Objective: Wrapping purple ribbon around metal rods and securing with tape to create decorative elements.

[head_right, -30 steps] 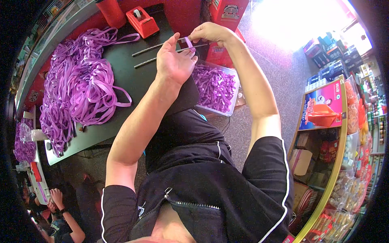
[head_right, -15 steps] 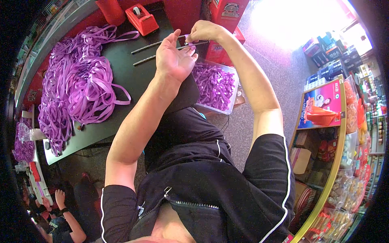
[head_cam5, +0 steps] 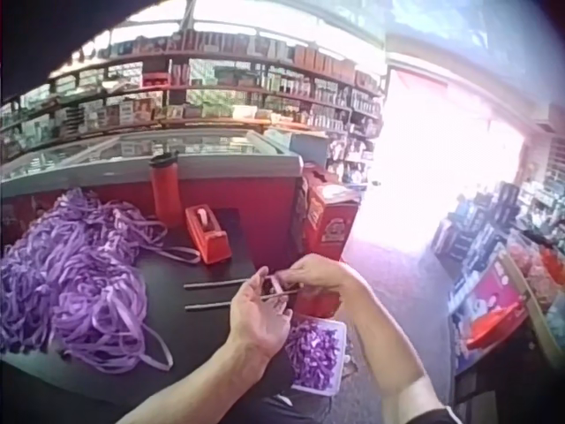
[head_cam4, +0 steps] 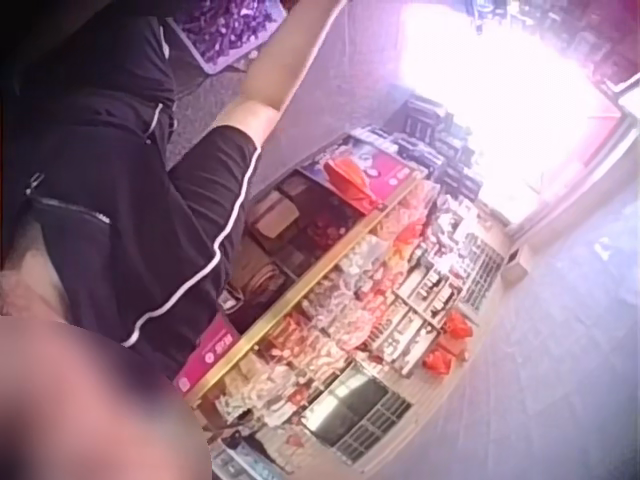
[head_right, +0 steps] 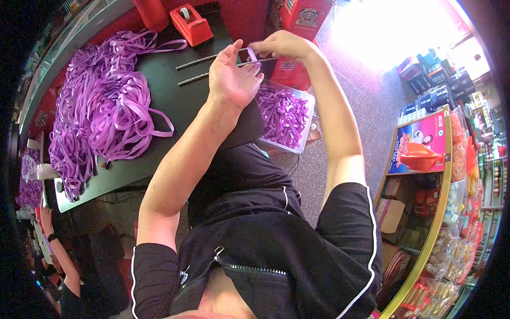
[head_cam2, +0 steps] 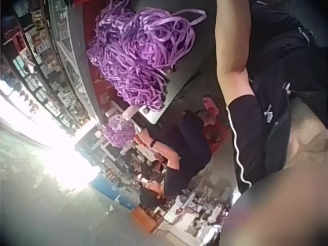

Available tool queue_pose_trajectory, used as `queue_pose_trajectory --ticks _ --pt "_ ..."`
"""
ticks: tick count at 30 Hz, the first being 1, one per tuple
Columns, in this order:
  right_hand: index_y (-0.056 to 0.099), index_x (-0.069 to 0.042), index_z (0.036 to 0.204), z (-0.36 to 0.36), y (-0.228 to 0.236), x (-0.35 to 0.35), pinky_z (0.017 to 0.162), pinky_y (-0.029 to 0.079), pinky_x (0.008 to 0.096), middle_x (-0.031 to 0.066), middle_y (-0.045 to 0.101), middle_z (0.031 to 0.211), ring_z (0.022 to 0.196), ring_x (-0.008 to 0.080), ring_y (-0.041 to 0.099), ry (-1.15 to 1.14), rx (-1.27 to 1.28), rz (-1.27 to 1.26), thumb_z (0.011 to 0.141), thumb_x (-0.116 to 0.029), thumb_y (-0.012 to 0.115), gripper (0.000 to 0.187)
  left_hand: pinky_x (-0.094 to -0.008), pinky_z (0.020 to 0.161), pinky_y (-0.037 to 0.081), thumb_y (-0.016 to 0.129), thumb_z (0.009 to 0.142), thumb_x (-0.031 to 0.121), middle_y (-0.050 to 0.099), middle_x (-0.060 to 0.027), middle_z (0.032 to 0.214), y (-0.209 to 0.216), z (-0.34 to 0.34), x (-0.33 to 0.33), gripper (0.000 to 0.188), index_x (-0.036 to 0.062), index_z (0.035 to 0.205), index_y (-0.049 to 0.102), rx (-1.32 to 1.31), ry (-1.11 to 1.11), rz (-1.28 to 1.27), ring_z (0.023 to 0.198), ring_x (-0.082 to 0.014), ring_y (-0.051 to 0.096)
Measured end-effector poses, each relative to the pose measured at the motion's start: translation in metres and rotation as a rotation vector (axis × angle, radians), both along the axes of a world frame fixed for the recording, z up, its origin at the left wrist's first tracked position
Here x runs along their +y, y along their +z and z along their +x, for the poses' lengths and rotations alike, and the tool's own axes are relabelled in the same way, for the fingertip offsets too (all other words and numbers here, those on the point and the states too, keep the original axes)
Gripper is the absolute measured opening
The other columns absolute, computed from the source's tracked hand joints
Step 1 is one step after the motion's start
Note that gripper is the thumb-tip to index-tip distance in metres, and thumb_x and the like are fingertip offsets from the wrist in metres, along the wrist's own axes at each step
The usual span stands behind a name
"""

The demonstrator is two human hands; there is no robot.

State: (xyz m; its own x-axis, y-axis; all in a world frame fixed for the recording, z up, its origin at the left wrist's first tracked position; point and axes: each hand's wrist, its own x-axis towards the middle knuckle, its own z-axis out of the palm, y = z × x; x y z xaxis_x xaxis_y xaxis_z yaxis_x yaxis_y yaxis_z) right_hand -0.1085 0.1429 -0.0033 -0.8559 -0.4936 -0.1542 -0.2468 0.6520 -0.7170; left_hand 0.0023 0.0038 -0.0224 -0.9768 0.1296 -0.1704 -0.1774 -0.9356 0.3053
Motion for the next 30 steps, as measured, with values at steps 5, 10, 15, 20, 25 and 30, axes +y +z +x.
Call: queue_pose_trajectory --ticks 5,10,15,20,25,30 --pt "0.065 -0.003 0.092 -0.004 -0.059 0.033 0.048 0.035 0.0197 0.0037 0.064 0.084 0.058 0.0056 0.045 -0.359 -0.308 -0.672 0.084 -0.033 0.059 0.032 -0.0433 0.107 -0.002 0.043 0.086 0.035 0.003 -0.0319 0.142 0.005 0.004 0.003 0.042 0.0198 0.125 0.043 -0.001 -0.009 -0.048 0.136 -0.0341 -0.001" --pt "0.057 -0.001 0.110 0.006 -0.123 -0.001 0.075 0.052 0.0348 0.0116 0.062 0.097 0.086 0.0189 0.062 -0.060 -0.776 -1.109 0.085 -0.018 0.057 0.030 -0.0429 0.108 -0.003 0.042 0.087 0.036 0.001 -0.0308 0.143 0.004 0.004 0.001 0.043 0.0186 0.127 0.043 -0.031 -0.006 -0.044 0.136 -0.0342 -0.001" --pt "0.052 0.001 0.112 0.008 -0.130 -0.021 0.079 0.052 0.0362 0.0161 0.062 0.096 0.086 0.0234 0.063 0.199 -1.121 -1.531 0.083 -0.010 0.059 0.032 -0.0436 0.108 -0.004 0.039 0.089 0.034 -0.001 -0.0306 0.143 0.003 0.003 0.003 0.045 0.0155 0.130 0.040 -0.004 -0.011 -0.018 0.136 -0.0352 -0.002" --pt "0.053 0.003 0.109 0.009 -0.129 -0.020 0.081 0.051 0.0379 0.0188 0.061 0.097 0.089 0.0254 0.062 0.308 -1.229 -1.568 0.083 -0.007 0.057 0.028 -0.0434 0.109 -0.004 0.038 0.090 0.034 -0.001 -0.0308 0.143 0.002 0.002 0.001 0.045 0.0144 0.130 0.039 0.013 -0.017 -0.033 0.136 -0.0345 -0.003" --pt "0.055 0.003 0.104 0.002 -0.138 -0.011 0.083 0.050 0.0385 0.0194 0.061 0.097 0.090 0.0267 0.062 0.234 -1.242 -1.556 0.082 -0.009 0.059 0.026 -0.0430 0.109 -0.004 0.037 0.090 0.034 -0.002 -0.0311 0.143 0.002 0.002 0.001 0.045 0.0146 0.130 0.039 0.023 -0.024 -0.020 0.137 -0.0336 -0.005" --pt "0.057 -0.002 0.101 0.004 -0.112 -0.002 0.080 0.050 0.0375 0.0135 0.063 0.093 0.085 0.0236 0.061 0.037 -1.043 -1.402 0.084 -0.014 0.058 0.021 -0.0429 0.108 -0.004 0.038 0.089 0.036 -0.004 -0.0307 0.143 0.002 0.002 -0.001 0.044 0.0160 0.129 0.041 0.005 -0.028 -0.031 0.137 -0.0333 -0.005"
